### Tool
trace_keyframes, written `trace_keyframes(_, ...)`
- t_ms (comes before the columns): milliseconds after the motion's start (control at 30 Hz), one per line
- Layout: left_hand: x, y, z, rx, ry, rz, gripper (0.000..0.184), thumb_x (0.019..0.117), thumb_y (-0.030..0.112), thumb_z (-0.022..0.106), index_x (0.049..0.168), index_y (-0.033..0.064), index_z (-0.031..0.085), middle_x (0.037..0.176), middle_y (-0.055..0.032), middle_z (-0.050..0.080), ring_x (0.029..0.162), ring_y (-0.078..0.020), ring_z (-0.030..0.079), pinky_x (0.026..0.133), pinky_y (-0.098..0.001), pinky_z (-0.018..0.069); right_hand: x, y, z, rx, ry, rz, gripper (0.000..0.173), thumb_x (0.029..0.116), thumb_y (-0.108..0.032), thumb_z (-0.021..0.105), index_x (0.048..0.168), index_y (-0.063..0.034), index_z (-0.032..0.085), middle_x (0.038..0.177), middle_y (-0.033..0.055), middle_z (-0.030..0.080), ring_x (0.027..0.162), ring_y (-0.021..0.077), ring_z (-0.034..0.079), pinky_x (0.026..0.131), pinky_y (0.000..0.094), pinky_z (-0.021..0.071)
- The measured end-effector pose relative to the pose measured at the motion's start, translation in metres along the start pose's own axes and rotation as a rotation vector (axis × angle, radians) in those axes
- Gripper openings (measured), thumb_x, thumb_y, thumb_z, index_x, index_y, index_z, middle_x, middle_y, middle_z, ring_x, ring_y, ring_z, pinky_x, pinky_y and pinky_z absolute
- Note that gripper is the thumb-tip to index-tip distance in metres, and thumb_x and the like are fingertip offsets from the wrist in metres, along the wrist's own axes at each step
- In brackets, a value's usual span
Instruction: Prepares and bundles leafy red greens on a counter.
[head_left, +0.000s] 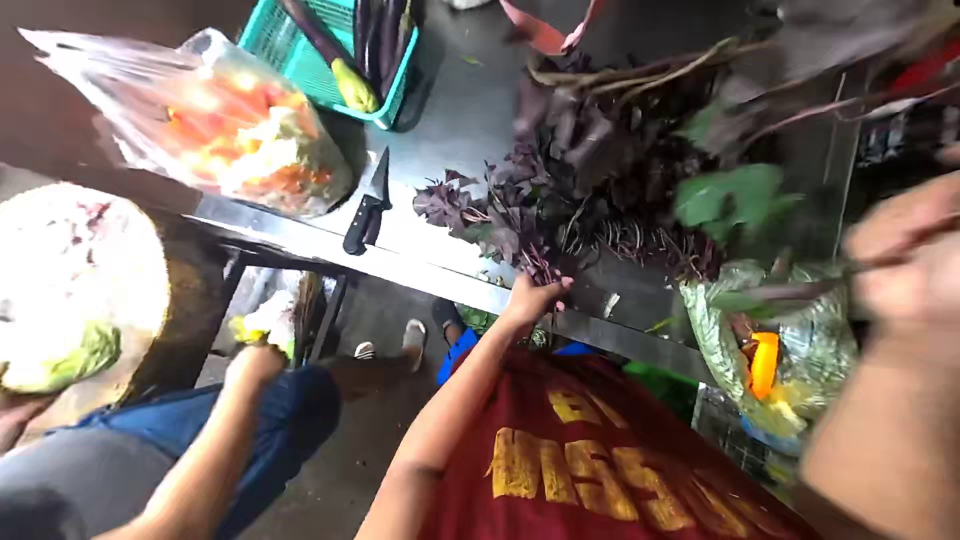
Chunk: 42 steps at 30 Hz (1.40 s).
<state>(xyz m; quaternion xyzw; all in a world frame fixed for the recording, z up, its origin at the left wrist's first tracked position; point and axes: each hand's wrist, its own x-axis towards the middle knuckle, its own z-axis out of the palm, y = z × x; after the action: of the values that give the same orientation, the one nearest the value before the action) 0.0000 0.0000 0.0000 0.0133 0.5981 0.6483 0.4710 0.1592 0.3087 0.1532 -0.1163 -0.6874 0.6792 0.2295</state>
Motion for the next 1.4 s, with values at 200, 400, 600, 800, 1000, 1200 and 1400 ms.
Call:
trace_keyframes(200,0.014,-0.02,0.022,-0.206,-0.05,-0.013,0.012,0.1015,0.021,0.062,0.11,0.0134,0.06,0.073,0.0023,0.063,0.056,-0.006,0.058,0.055,-0.0229,0.0535,-0.08,0.119,0.13,0.034,0.158,0.761,0.027,0.1095,-0.02,0.047,0.13,-0.0059,0.058,0.076,-0.001,0.058,0.057,0.0075,0.055,0.054,0.0251,0.0518)
trace_keyframes(400,0.028,0.003,0.024,0.06,-0.105,-0.109,0.011,0.103,0.023,0.061,0.1,0.0123,0.061,0.064,0.0058,0.061,0.053,-0.0035,0.058,0.053,-0.0204,0.0522,-0.109,0.136,0.143,0.026,-0.035,0.788,0.043,0.1044,-0.011,0.055,0.147,-0.0045,0.051,0.079,0.0023,0.061,0.056,0.0074,0.055,0.054,0.0249,0.052)
trace_keyframes(600,0.047,0.016,0.049,-0.146,-0.033,0.005,0.013,0.0919,-0.007,0.064,0.096,0.0042,0.059,0.067,-0.0001,0.065,0.054,-0.0063,0.059,0.055,-0.0211,0.0532,-0.091,0.124,0.126,-0.117,-0.085,0.792,0.042,0.099,-0.009,0.063,0.14,-0.0056,0.056,0.073,0.0012,0.061,0.056,0.006,0.055,0.054,0.0226,0.0499)
trace_keyframes(800,0.059,0.032,0.04,-0.244,0.208,0.144,0.018,0.0899,-0.008,0.067,0.1,0.0017,0.057,0.069,-0.0014,0.066,0.055,-0.0066,0.061,0.056,-0.0217,0.0554,-0.088,0.101,0.105,-0.448,-0.357,0.858,0.041,0.0984,-0.013,0.066,0.138,-0.007,0.057,0.075,0.0044,0.064,0.057,0.0094,0.057,0.055,0.0267,0.0501)
trace_keyframes(1000,0.055,0.058,0.003,-0.277,0.168,0.198,0.015,0.0932,-0.007,0.063,0.101,0.0051,0.058,0.073,-0.0011,0.068,0.056,-0.0055,0.061,0.056,-0.02,0.0543,-0.068,0.085,0.091,-0.882,0.042,0.524,0.052,0.0993,-0.034,0.069,0.136,0.0015,0.06,0.121,0.0267,0.067,0.108,0.0448,0.067,0.093,0.0637,0.0527)
trace_keyframes(1200,0.02,0.037,0.011,-0.313,0.11,-0.03,0.007,0.1011,0.005,0.058,0.107,0.0092,0.058,0.075,-0.0008,0.066,0.06,-0.0079,0.063,0.058,-0.0231,0.0566,-0.023,0.109,0.18,-0.654,-0.359,0.732,0.04,0.1089,-0.027,0.052,0.134,0.0051,0.055,0.104,0.0242,0.068,0.089,0.0347,0.07,0.084,0.0523,0.0575)
trace_keyframes(1400,0.012,-0.02,-0.017,-0.233,-0.029,-0.108,0.026,0.1016,0.022,0.064,0.124,0.0117,0.056,0.092,-0.0047,0.07,0.064,-0.0121,0.066,0.059,-0.0282,0.0588,-0.022,0.064,0.155,-0.926,-0.231,0.469,0.038,0.1124,-0.025,0.041,0.13,0.0026,0.059,0.105,0.0282,0.068,0.092,0.0442,0.068,0.082,0.0633,0.054)
